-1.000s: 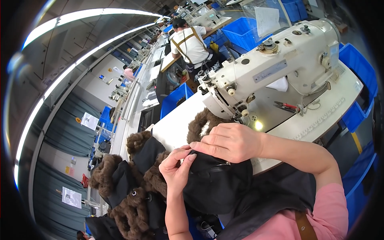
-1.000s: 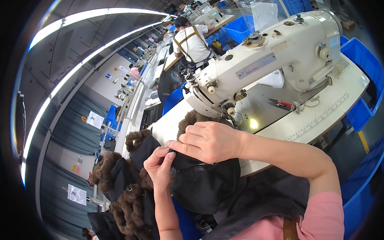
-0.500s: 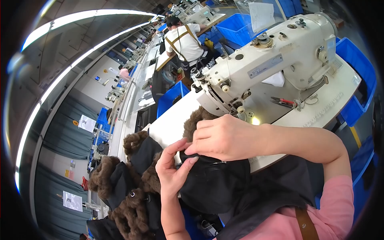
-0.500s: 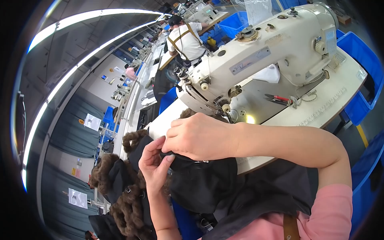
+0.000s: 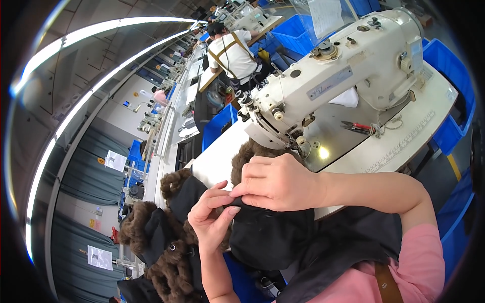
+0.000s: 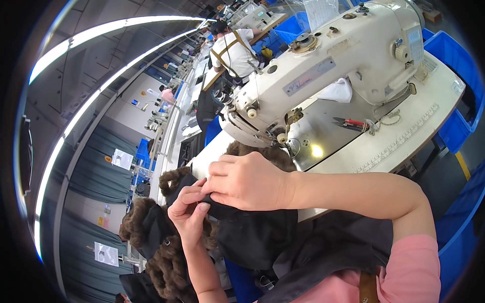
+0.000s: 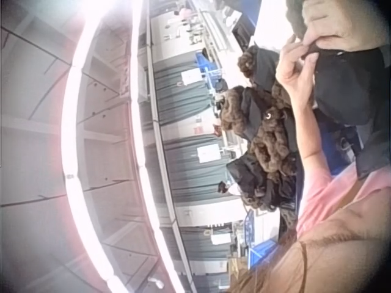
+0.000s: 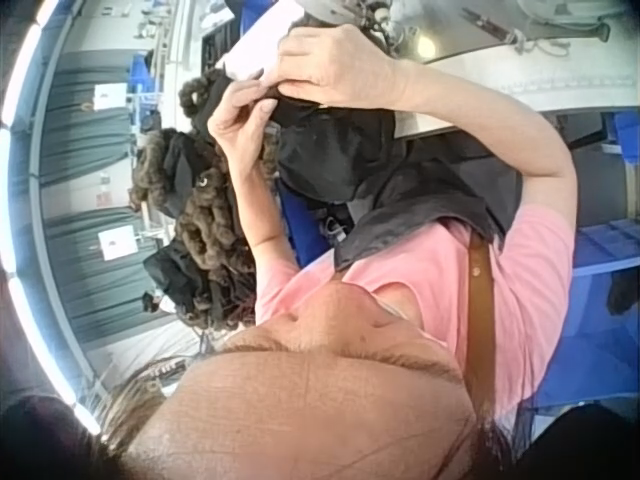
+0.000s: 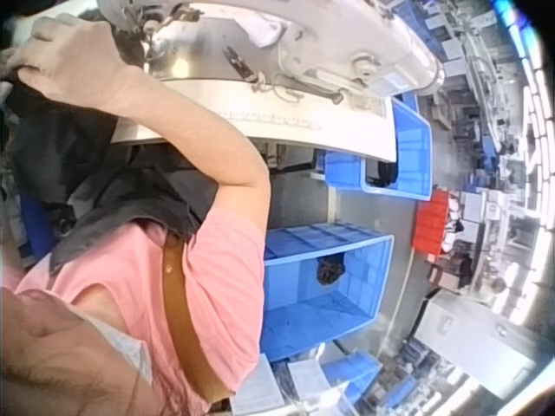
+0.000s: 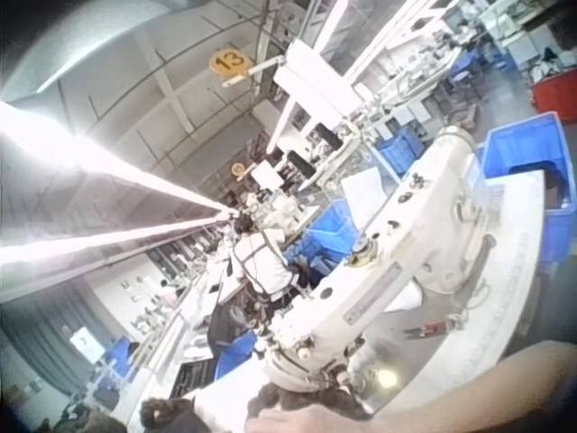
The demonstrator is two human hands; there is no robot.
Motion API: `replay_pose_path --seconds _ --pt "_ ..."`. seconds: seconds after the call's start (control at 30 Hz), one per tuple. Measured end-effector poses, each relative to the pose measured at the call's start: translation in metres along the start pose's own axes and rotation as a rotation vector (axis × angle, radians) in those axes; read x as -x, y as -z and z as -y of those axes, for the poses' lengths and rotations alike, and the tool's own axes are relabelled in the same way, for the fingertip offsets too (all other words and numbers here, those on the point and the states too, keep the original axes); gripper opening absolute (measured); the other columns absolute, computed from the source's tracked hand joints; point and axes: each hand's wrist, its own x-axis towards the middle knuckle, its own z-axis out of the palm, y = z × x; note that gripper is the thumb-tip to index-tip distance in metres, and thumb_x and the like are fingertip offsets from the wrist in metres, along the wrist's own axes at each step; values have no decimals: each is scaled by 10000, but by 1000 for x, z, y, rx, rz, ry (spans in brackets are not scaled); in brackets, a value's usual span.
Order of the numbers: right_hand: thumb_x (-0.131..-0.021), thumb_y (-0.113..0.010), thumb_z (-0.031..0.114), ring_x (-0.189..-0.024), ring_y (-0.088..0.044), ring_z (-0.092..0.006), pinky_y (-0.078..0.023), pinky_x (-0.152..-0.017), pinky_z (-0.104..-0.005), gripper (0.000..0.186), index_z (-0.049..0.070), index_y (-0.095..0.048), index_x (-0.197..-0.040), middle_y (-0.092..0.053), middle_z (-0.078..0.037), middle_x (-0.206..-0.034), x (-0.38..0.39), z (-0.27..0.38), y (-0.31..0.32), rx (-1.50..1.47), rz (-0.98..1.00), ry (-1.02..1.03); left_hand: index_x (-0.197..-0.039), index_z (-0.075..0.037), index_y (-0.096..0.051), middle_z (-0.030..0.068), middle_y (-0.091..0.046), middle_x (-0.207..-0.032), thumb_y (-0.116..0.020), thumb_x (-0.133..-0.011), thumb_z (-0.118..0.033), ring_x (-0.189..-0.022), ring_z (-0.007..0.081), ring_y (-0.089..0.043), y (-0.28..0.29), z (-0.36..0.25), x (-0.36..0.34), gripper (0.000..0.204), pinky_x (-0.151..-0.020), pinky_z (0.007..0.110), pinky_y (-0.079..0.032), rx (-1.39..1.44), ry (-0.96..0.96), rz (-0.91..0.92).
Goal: Using an industrial sewing machine to assemble a leather item with fur lining.
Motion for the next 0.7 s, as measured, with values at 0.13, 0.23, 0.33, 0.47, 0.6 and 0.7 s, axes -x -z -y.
replay_pose_path --seconds 0.13,0.23,0.33,0.47,0.6,0.7 --pt "-827 -681 154 -814 -614 -163 -529 -546 -289 102 77 -636 -879 -574 0 -898 0 -4 -5 79 -77 112 -925 17 -684 88 -700 -868 -796 -722 13 -859 179 -658 1 5 1 232 -1066 462 -418 30 87 2" --pt "-818 -685 142 -797 -614 -166 -531 -538 -298 112 60 -624 -863 -581 -14 -906 -1 -11 -5 330 -18 322 -937 24 -681 88 -701 -890 -809 -719 -5 -880 180 -657 2 4 3 254 -1072 462 -412 29 112 33" --pt "-805 -692 137 -803 -609 -172 -531 -554 -297 129 48 -608 -844 -579 -27 -898 -1 -11 -9 208 -7 224 -941 28 -680 85 -702 -894 -822 -714 -21 -887 181 -657 -1 1 4 273 -1069 463 -414 58 137 -12" --pt "-775 -714 79 -773 -608 -171 -513 -539 -271 120 72 -635 -864 -586 -18 -896 -6 -1 -5 56 -66 170 -930 29 -685 85 -699 -874 -840 -692 -29 -879 179 -654 -1 -3 2 290 -1058 471 -420 110 152 -51" --pt "-789 -705 74 -767 -612 -185 -518 -575 -298 95 81 -657 -871 -595 -27 -893 -12 1 1 -38 10 61 -891 12 -701 60 -678 -801 -848 -678 -32 -806 163 -641 2 -12 -9 263 -1044 485 -429 -27 90 59" --pt "-816 -690 68 -772 -619 -186 -517 -616 -305 91 75 -680 -905 -607 -37 -894 -16 3 10 -268 105 -89 -843 -12 -715 30 -640 -719 -849 -664 -29 -711 149 -613 4 -17 -12 224 -1026 494 -440 -179 39 122"
